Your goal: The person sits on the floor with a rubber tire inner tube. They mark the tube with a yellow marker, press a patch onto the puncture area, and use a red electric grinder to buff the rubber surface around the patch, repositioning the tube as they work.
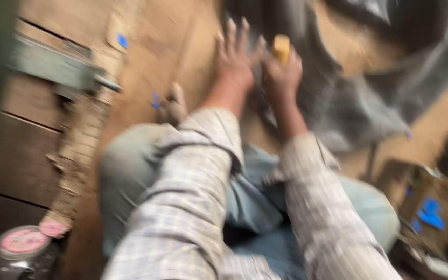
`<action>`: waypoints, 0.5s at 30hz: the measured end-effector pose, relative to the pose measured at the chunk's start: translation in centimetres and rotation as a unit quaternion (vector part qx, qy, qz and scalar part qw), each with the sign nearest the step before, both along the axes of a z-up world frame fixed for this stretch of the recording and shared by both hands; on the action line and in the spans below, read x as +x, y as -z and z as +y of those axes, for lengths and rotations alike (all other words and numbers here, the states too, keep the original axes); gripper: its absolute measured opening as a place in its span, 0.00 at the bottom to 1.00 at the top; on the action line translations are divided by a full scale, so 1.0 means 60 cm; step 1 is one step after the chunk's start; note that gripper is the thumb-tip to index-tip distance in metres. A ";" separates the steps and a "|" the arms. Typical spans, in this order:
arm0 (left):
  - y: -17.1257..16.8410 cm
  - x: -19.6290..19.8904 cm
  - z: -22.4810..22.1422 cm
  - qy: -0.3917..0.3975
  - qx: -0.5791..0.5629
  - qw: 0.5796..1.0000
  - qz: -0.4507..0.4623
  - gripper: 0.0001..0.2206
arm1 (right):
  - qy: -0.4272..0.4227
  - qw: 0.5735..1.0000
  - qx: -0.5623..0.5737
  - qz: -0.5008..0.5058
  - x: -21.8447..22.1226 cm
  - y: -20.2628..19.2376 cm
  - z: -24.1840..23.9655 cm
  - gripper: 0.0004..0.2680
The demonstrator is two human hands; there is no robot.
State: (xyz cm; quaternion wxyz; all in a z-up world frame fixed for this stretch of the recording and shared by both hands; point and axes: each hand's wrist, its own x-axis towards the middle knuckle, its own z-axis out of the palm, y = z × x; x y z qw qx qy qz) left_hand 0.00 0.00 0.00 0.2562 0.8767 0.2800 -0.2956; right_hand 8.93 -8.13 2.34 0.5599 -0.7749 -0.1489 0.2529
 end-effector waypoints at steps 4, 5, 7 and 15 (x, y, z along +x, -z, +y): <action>-0.020 -0.006 -0.002 0.010 -0.010 1.000 0.013 0.45 | -0.039 0.993 -0.043 -0.099 -0.017 0.025 -0.025 0.05; -0.040 -0.010 0.003 0.016 -0.010 1.000 0.023 0.46 | -0.003 0.999 -0.015 -0.028 -0.018 0.010 -0.019 0.05; -0.035 -0.005 0.002 0.020 -0.008 0.999 0.029 0.47 | 0.030 0.999 0.016 0.038 -0.013 0.032 -0.035 0.06; -0.069 -0.013 0.015 0.000 -0.032 0.999 0.026 0.46 | 0.036 0.998 0.046 -0.030 -0.007 0.039 -0.021 0.05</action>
